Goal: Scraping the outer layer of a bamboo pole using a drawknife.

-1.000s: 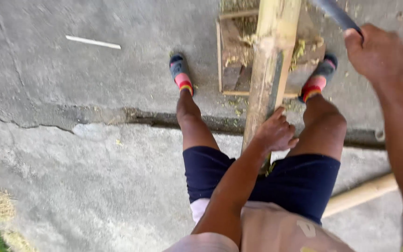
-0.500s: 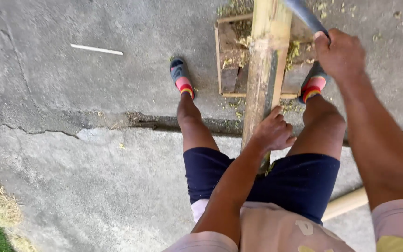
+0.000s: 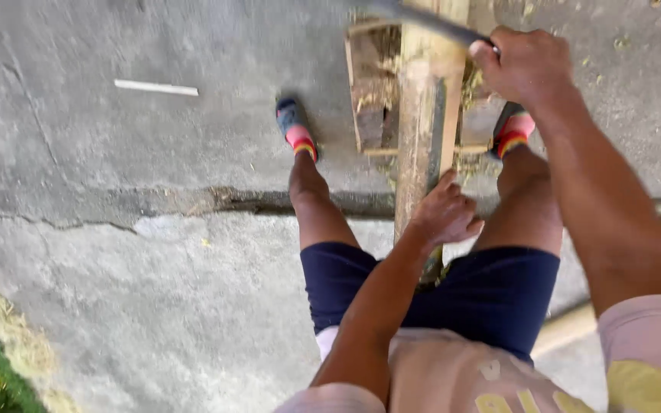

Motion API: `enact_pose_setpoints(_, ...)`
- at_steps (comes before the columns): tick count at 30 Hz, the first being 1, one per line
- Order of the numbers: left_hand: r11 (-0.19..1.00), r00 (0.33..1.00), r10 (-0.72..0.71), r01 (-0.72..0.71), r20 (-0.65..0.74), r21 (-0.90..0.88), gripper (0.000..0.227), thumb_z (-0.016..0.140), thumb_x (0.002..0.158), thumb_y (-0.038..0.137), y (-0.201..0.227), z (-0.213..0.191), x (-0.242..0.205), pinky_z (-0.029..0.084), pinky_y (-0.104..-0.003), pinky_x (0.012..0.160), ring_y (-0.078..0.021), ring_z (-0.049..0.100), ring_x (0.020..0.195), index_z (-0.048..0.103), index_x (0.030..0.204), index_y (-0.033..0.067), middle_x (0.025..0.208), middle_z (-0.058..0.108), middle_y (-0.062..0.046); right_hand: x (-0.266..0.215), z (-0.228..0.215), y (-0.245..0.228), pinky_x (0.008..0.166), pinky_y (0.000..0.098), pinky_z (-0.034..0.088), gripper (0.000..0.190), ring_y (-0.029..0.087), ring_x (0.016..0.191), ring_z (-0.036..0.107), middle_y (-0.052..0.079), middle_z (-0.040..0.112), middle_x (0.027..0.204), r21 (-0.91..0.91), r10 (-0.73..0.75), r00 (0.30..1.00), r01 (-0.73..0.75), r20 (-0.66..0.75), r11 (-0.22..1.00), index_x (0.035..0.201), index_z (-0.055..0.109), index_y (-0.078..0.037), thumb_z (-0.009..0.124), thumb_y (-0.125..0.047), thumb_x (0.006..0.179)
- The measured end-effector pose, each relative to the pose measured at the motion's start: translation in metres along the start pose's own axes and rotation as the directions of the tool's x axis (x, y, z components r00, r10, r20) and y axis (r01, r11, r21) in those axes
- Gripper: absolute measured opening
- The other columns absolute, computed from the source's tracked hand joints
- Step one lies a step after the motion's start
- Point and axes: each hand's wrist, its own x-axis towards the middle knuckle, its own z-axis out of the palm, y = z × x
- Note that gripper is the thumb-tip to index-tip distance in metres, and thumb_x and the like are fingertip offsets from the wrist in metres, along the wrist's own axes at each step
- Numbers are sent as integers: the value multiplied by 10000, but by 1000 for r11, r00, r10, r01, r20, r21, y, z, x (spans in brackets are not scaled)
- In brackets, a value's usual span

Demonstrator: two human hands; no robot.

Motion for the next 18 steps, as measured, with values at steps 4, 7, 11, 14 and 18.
enact_pose_setpoints(4, 999, 988, 0, 7, -154, 46, 601, 442, 926, 598, -5, 10, 3, 219, -490, 1206, -248, 698, 843, 736, 780, 94, 685, 715, -104, -6, -2, -27, 614, 571, 560, 559, 327, 656, 630, 66, 563, 706, 405, 332, 917, -397, 223, 824, 1009, 611, -86, 363, -549, 1199)
enact_pose_setpoints(7, 999, 998, 30, -31, -57, -26, 584, 437, 942, 568, 8, 10, -6, 204, -527, 1215, -271, 697, 841, 738, 758, 102, 713, 715, -104, -25, -5, -26, 658, 544, 542, 570, 297, 571, 671, 91, 598, 600, 53, 58, 924, -84, 377, 995, 914, 644, -106, 370, -554, 1136)
enact_pose_setpoints(11, 1000, 995, 0, 0, -98, 4, 587, 451, 945, 581, -3, 4, 0, 214, -498, 1220, -263, 697, 859, 734, 791, 91, 709, 717, -112, -7, -5, -22, 641, 545, 548, 516, 286, 655, 629, 61, 599, 724, 261, 212, 974, -227, 86, 938, 1025, 646, -108, 395, -538, 1161)
enact_pose_setpoints(14, 1000, 993, 9, -6, -115, 23, 580, 449, 943, 583, -3, 13, 1, 208, -503, 1227, -264, 698, 872, 730, 801, 96, 718, 720, -106, -29, 26, -29, 561, 504, 546, 521, 257, 598, 633, 68, 606, 696, 205, 178, 979, -196, 102, 959, 1016, 663, -96, 410, -536, 1132)
enact_pose_setpoints(18, 1000, 999, -2, 3, -40, 25, 615, 402, 969, 590, 0, 2, 0, 180, -508, 1212, -248, 688, 909, 721, 773, 102, 719, 719, -109, -21, -6, -36, 497, 462, 472, 534, 242, 464, 575, 87, 604, 570, 51, 91, 970, -105, 224, 993, 927, 678, -76, 448, -498, 1159)
